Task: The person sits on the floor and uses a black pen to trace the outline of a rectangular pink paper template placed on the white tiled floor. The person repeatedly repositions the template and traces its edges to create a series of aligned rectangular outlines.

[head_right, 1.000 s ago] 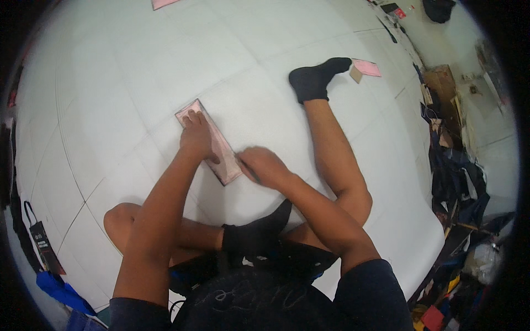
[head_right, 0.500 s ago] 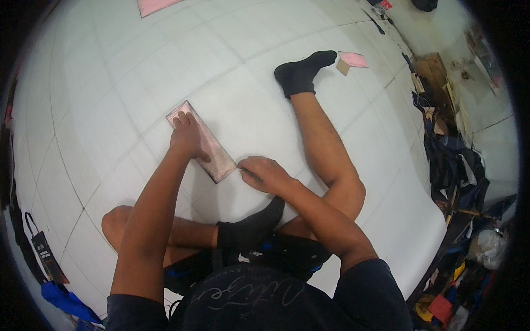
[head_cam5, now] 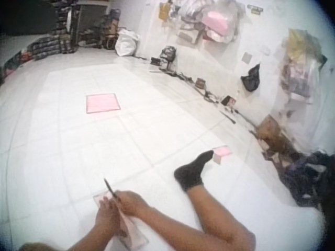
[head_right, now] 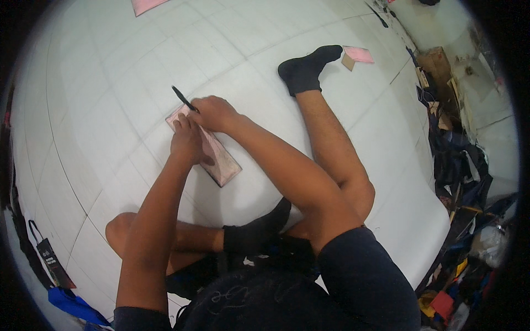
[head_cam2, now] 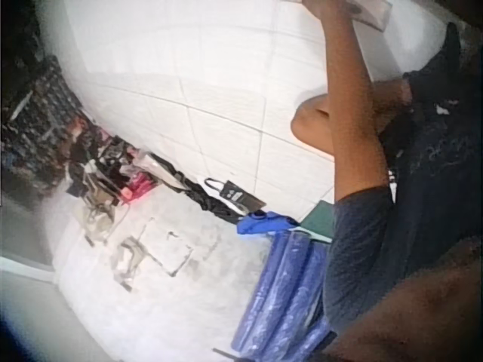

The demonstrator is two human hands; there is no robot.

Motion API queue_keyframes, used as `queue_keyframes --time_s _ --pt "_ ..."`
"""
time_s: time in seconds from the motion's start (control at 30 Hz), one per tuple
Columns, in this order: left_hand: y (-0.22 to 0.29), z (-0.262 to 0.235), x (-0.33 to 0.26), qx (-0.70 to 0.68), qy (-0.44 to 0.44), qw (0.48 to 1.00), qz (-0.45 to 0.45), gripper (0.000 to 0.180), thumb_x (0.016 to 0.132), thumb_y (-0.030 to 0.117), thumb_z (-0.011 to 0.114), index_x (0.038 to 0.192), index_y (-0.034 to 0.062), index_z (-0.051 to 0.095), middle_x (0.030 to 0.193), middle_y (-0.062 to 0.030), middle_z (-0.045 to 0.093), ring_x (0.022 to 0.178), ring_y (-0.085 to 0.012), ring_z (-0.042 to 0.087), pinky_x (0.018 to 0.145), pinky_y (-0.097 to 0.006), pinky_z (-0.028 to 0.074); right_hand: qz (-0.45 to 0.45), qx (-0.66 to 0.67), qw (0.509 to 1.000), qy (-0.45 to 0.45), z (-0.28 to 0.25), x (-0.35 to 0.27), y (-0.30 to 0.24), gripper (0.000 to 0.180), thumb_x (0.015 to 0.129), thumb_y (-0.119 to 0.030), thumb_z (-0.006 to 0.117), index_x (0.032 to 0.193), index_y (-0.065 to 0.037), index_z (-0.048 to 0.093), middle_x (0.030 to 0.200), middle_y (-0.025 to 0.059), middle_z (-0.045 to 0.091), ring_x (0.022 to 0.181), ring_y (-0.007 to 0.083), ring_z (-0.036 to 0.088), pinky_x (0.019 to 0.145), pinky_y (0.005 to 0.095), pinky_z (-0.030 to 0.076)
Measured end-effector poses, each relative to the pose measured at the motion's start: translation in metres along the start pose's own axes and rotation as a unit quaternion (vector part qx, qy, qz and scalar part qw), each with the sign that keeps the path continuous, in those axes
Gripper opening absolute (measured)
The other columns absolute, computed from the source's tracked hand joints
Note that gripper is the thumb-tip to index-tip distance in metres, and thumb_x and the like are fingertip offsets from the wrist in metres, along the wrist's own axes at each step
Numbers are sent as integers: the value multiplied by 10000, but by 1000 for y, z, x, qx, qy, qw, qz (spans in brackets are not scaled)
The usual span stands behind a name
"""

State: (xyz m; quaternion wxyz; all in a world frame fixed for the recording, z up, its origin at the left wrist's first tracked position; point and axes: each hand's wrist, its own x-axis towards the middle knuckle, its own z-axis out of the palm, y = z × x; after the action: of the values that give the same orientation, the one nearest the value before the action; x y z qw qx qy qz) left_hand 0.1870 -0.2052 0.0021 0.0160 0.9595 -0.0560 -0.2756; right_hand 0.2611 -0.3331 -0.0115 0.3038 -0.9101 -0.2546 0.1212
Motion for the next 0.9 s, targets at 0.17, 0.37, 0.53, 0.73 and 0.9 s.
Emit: queue_keyframes --time_s 0.17,0.37,0.53,0.73,0.9 --pt "3 -3 -2 -33 4 999 -2 1527 453 441 1040 1547 -166 163 1608 -393 222 1512 -512 257 1226 -435 365 -27 102 989 106 7 23 5 280 980 -283 585 1046 -35 698 982 208 731 951 418 695 854 506 548" --pt "2 -3 -5 -47 13 999 -1 1545 437 435 1047 1547 -164 155 1613 -393 200 1516 -507 252 1216 -444 385 143 158 968 130 -11 -87 -13 393 1041 -314 603 1224 21 698 1067 217 751 962 315 731 873 378 554" --pt "-2 -2 -1 -7 6 1000 -4 1543 450 441 1040 1558 -145 139 1617 -389 191 1522 -505 240 1187 -451 431 211 218 953 18 12 -189 -35 385 1040 -297 620 1175 53 710 1069 194 756 908 275 721 822 356 548" --pt "-2 -4 -3 -40 -3 999 -4 1568 468 487 1028 1571 -138 106 1619 -387 189 1526 -501 234 1173 -448 452 160 219 957 106 53 -223 -40 269 1002 -237 636 1096 -4 730 984 225 738 932 401 705 829 461 543" --pt "-4 -1 -3 -45 6 999 3 1577 468 502 1026 1573 -141 102 1623 -391 176 1524 -505 235 1206 -444 405 133 194 966 107 54 -222 -41 253 988 -228 638 1065 -13 747 941 204 748 930 406 703 834 468 538"
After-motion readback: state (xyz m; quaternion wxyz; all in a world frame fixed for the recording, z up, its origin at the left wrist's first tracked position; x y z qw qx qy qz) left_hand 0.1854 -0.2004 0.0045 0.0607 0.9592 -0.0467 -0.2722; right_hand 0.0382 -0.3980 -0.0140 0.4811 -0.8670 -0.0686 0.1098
